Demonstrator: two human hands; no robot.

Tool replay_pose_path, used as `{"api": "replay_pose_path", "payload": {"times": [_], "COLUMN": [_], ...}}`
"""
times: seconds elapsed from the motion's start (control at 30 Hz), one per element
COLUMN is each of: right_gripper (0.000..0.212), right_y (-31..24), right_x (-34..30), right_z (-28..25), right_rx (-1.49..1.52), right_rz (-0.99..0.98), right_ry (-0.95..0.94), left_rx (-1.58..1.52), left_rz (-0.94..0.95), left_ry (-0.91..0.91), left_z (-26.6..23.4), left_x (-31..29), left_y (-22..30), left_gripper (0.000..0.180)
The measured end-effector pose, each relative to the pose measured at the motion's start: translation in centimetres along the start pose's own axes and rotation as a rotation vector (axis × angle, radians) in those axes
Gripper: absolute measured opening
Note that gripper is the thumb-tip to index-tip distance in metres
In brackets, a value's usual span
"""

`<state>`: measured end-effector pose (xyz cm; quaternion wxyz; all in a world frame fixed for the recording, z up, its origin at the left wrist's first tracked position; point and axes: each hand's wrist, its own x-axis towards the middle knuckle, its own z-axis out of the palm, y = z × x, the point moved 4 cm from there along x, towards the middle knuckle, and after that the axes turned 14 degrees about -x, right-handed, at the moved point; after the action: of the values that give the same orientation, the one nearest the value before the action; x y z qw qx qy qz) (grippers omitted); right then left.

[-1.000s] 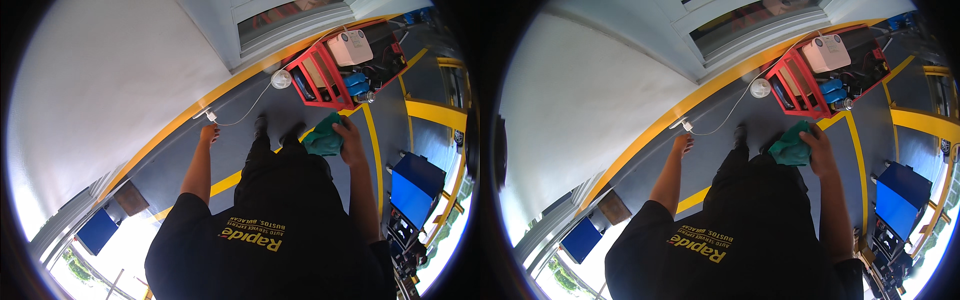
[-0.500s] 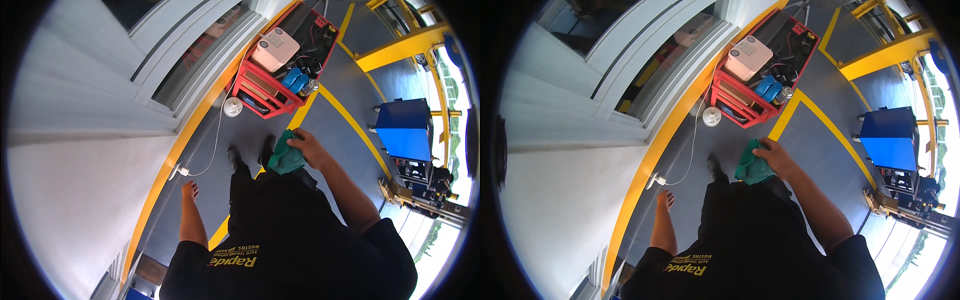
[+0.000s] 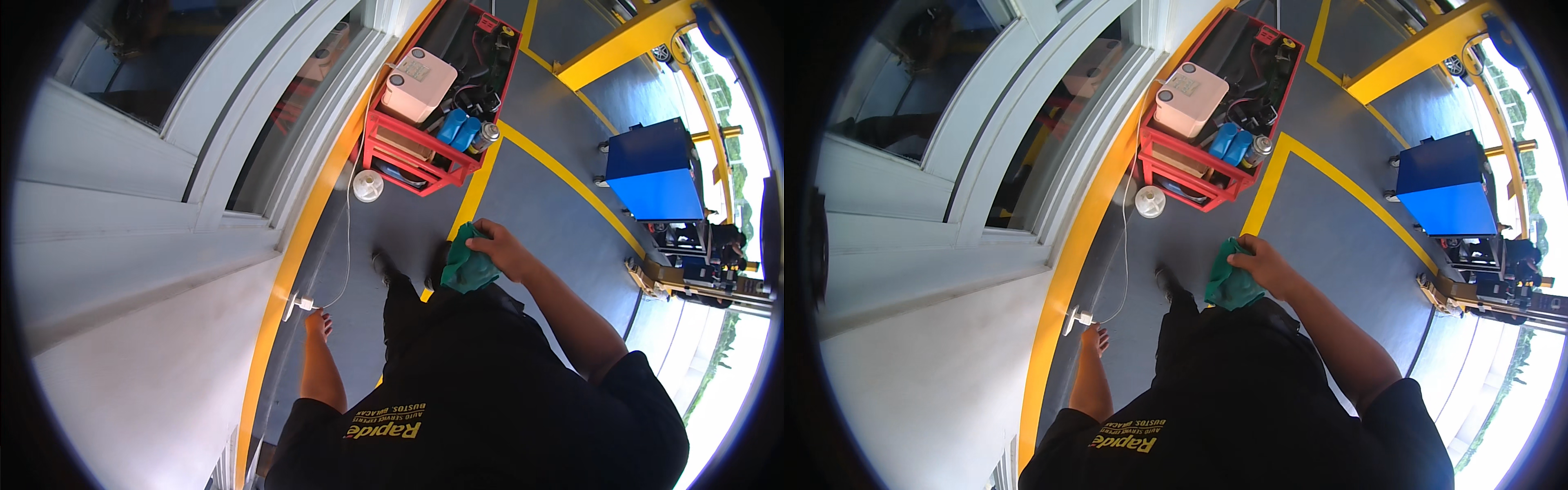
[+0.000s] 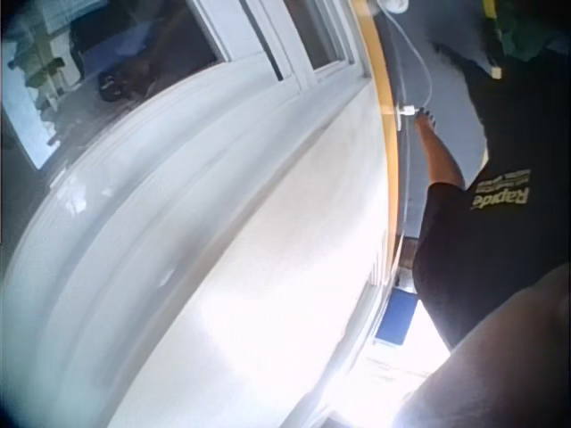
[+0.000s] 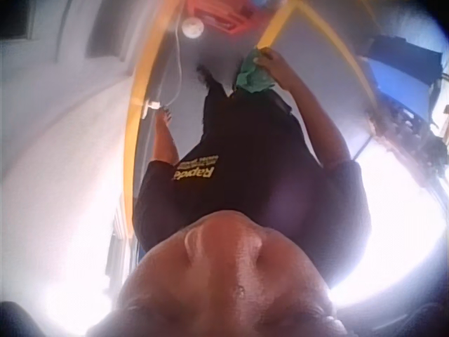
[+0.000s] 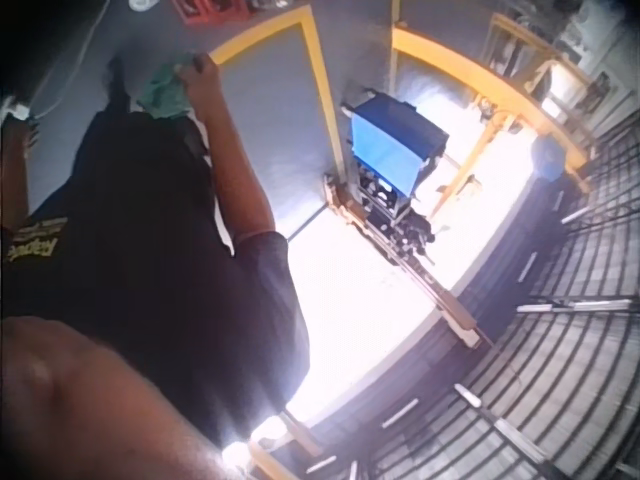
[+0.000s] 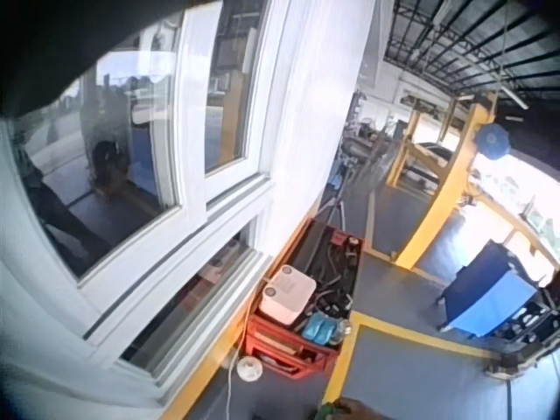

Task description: The person wipes a white plastic device and a metal tool with a green cloth in a workshop. The person places the cleaned items on a red tool cart.

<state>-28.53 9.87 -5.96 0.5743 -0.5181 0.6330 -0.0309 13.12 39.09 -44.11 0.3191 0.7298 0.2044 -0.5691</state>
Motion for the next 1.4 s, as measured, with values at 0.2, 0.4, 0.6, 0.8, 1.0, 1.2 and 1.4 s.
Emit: {"api": "replay_pose_path", "payload": {"times": [0.2, 0.4, 0.6, 0.8, 1.0, 1.2, 1.4], "right_gripper": [0.04, 0.041, 0.039, 0.038, 0.041, 0.027, 0.021], "right_y": [1.3, 3.7, 8.2, 15.9, 23.9, 30.6, 34.1], "right_x": [-1.3, -4.3, -9.1, -15.3, -23.5, -30.0, -33.8], "right_z": [-1.1, -3.4, -6.2, -9.0, -11.1, -11.6, -12.3], "right_rx": [0.019, 0.187, 0.287, 0.473, 0.724, 1.051, 1.296], "right_rz": [-0.032, -0.075, -0.102, -0.161, -0.193, -0.35, -0.491], "right_ry": [0.075, 0.134, 0.258, 0.353, 0.416, 0.468, 0.584], "left_rx": [0.199, 0.292, 0.488, 0.533, 0.659, 0.574, 0.604], "left_rz": [-0.002, 0.089, 0.241, 0.205, 0.062, -0.413, -0.884], "left_ry": [-0.184, -0.39, -0.71, -1.074, -1.426, -1.47, -1.453], "left_z": [3.7, 10.6, 20.8, 31.1, 38.6, 42.3, 46.4], "left_x": [-4.3, -10.0, -21.4, -32.4, -44.9, -49.3, -50.8], "left_y": [-0.1, 2.1, 5.0, 0.6, -11.9, -24.0, -30.7], "left_gripper": [0.035, 0.036, 0.035, 0.039, 0.05, 0.062, 0.069]}}
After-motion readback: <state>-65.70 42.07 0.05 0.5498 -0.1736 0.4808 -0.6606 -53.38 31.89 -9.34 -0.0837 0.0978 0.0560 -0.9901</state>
